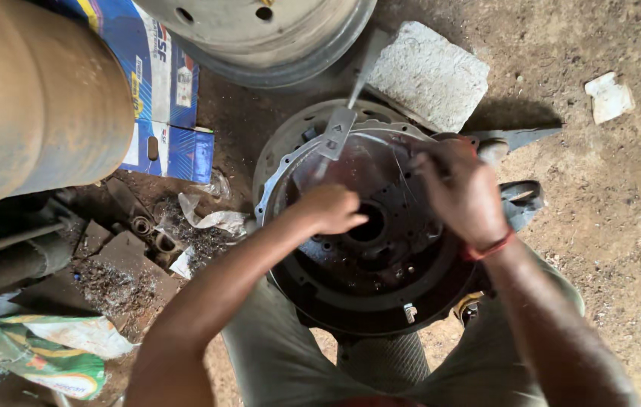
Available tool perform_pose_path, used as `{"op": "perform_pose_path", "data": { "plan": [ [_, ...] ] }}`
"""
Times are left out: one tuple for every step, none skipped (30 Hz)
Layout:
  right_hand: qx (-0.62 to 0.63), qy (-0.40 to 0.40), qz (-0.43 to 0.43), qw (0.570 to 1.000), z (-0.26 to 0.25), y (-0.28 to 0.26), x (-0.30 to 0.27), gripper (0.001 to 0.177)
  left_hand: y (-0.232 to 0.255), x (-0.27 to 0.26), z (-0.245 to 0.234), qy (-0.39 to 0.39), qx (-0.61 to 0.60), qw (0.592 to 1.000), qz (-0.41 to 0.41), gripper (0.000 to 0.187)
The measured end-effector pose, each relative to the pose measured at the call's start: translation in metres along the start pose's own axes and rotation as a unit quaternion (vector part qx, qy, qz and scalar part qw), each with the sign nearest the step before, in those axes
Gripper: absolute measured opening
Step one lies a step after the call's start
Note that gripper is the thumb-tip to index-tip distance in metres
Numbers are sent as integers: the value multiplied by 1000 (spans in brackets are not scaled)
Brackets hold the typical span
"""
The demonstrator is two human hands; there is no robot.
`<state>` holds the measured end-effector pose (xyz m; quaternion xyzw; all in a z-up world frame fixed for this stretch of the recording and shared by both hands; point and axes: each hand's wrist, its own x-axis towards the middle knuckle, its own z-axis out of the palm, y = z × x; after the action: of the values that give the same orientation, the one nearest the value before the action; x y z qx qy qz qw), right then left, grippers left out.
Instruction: The person works on a large circular metal component, likely a brake drum, using a metal rod and a flat tool to scrape and adjust internal parts. They walk around the cluttered workshop to retrieve a tool and return to continue the repair.
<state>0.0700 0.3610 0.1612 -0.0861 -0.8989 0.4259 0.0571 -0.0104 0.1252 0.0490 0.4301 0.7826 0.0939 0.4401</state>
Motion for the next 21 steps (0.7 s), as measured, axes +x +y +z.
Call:
{"op": "perform_pose_path", "data": {
  "plan": [
    [21, -5, -4, 1000, -8, 7, 0, 15, -11, -15, -1, 15, -71, 989, -127, 34],
    [43, -10, -8, 999, -11, 11, -1, 15, -29, -25, -11, 96, -15, 981, -168, 26],
    [65, -18, -12, 998, -10, 12, -6, 16, -47, -32, -24, 117, -41, 968, -219, 25],
    [82, -30, 22, 996, -8, 9, -14, 17, -61, -36, -37, 179, -104, 945, -254, 30],
    [100, -37, 51, 993, -3, 3, -19, 19, -73, -31, -57, 243, -161, 913, -285, 38],
    [118, -44, 80, 989, 1, -3, -25, 20, -75, -13, -75, 300, -149, 908, -253, 40],
    [80, -18, 30, 996, 6, -9, -29, 20, -77, 4, -93, 358, -136, 897, -221, 43],
    [41, 8, -20, 999, 13, -16, -32, 20, -70, 28, -105, 345, -153, 902, -212, 44],
    [2, 29, -67, 997, 17, -22, -36, 20, -57, 53, -110, 334, -194, 899, -204, 49],
    [9, 30, -66, 997, 18, -26, -39, 21, -36, 72, -101, 382, -147, 900, -147, 49],
    [15, 34, -66, 997, 18, -27, -37, 21, -18, 87, -97, 429, -96, 894, -87, 49],
    [21, 37, -67, 997, 17, -28, -34, 22, -2, 91, -87, 438, -28, 899, -15, 47],
    [9, 47, -79, 996, 15, -28, -30, 23, 13, 85, -69, 443, 37, 894, 53, 45],
    [-3, 57, -92, 994, 13, -28, -25, 24, 22, 70, -53, 382, 117, 913, 76, 44],
    [-16, 68, -106, 992, 8, -26, -19, 25, 29, 54, -39, 319, 196, 922, 99, 43],
    [-26, 62, -102, 993, 5, -24, -12, 24, 28, 34, -32, 232, 204, 949, 59, 44],
    [-37, 57, -94, 993, 3, -22, -5, 23, 19, 15, -29, 142, 211, 967, 21, 47],
    [-48, 52, -87, 994, 2, -19, 2, 22, 4, -1, -32, 76, 169, 980, -71, 33],
    [-60, 47, -107, 991, 5, -17, 10, 22, -10, -20, -35, 6, 122, 979, -164, 24],
    [-72, 41, -127, 988, 8, -14, 20, 22, -26, -29, -43, 109, 106, 972, -179, 24],
    [-81, 37, -149, 985, 15, -12, 27, 22, -40, -32, -54, 212, 91, 953, -196, 23]
  ]
}}
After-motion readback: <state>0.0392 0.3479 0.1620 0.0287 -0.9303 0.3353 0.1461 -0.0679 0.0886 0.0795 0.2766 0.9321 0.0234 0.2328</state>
